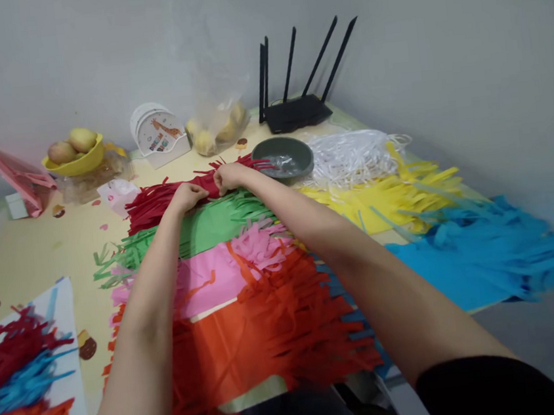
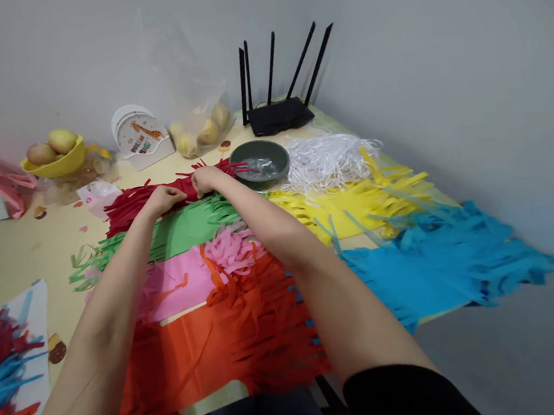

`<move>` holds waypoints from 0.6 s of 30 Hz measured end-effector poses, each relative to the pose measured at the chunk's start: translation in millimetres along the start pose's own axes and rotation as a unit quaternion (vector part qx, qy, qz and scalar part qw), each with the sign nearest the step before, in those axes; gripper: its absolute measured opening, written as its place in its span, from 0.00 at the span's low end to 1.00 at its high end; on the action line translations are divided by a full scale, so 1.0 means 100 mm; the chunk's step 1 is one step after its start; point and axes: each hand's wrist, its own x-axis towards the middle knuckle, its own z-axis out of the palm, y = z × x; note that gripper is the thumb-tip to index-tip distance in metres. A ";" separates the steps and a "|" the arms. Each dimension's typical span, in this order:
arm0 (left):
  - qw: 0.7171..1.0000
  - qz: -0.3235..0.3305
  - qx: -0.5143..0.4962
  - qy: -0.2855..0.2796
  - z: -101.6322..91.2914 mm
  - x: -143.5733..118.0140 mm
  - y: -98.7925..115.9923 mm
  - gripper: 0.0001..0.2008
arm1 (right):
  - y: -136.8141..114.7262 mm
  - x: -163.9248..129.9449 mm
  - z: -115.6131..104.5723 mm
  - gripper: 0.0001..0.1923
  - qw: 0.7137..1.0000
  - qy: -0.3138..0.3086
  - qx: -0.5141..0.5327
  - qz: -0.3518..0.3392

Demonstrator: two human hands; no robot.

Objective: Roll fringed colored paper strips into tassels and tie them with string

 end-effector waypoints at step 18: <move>0.973 0.097 0.097 0.187 -0.01 -0.09 0.12 0.13 | -0.54 -0.24 0.55 0.20 0.986 0.119 0.074 -0.088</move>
